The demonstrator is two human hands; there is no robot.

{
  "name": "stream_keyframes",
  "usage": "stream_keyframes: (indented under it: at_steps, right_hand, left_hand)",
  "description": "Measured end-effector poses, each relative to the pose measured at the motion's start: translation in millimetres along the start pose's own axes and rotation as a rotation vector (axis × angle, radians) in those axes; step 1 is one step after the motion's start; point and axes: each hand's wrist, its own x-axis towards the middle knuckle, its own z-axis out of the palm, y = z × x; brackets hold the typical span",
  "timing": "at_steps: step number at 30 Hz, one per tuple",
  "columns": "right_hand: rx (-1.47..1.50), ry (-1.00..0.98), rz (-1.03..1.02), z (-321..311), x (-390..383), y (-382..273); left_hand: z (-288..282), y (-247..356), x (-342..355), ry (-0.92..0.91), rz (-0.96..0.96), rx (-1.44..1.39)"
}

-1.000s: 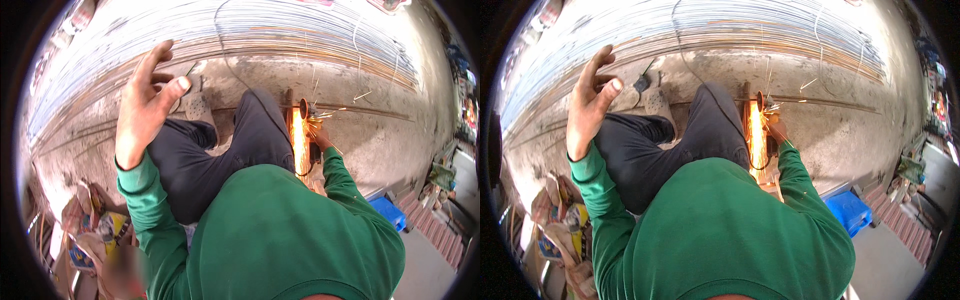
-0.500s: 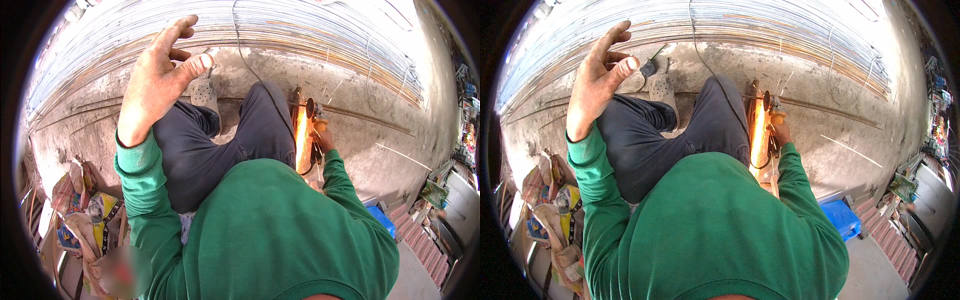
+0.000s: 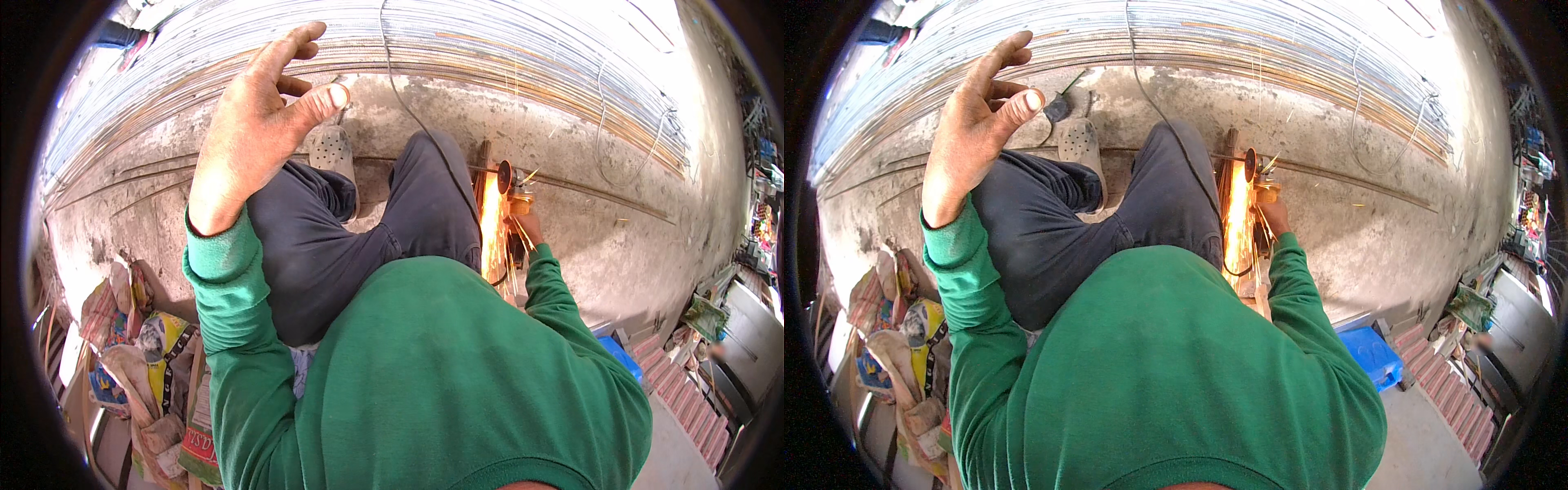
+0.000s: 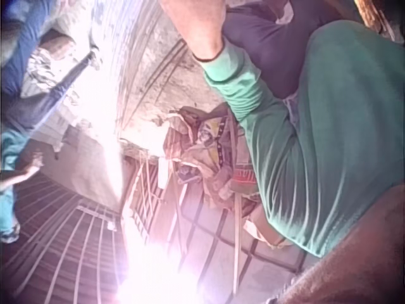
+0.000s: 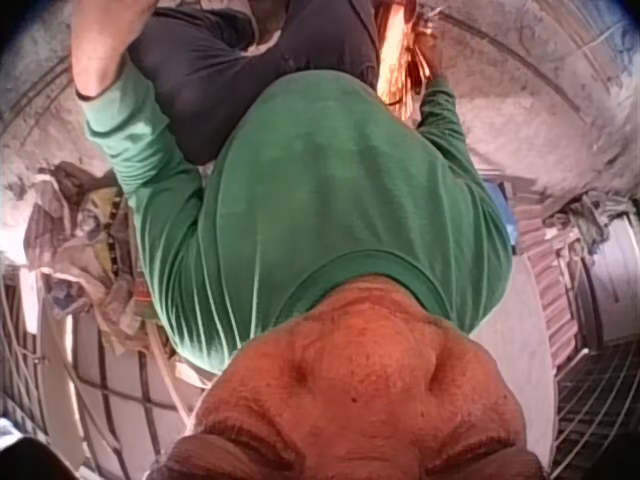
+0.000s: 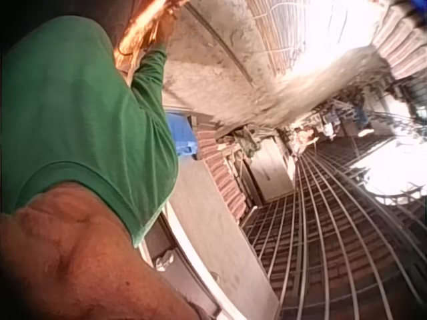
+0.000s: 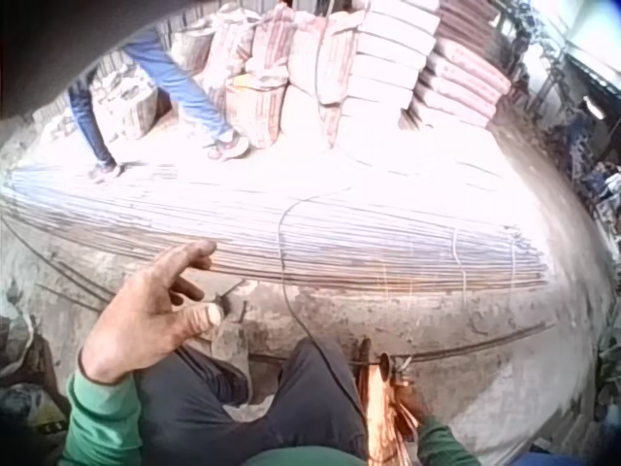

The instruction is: The person sits on the floor and uses an angle grinder to cut several long metal rods. Sparks fly as the grinder cuts through the metal. The person repositions the rods between cuts and places the cut pieces on the floor.

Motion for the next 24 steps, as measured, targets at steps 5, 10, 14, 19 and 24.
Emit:
stream_keyframes:
  at_steps: [5, 10, 14, 19, 24]
  right_hand:
    - [-0.024, -0.034, -0.165, -7.6, 5.6, 11.8]
    - [-0.044, -0.004, -0.001, 0.0, -7.2, -17.1]
    - [-0.032, -0.065, -0.033, -6.9, -3.0, -9.5]
    - [-0.039, -0.026, -0.040, -7.1, 9.3, 12.0]
    - [-0.061, -0.062, -0.052, -10.3, 8.7, 16.7]
  left_hand:
    - [-2.2, 0.7, 2.7, -0.051, -0.044, -0.015]
    - [-2.0, 2.1, 2.5, -0.077, -0.077, -0.008]
    - [-0.5, 1.3, 3.9, -0.075, -0.055, -0.015]
    - [-0.2, 7.9, 1.7, -0.069, -0.096, -0.026]
    - [0.6, 4.8, 2.9, -0.074, -0.095, -0.024]
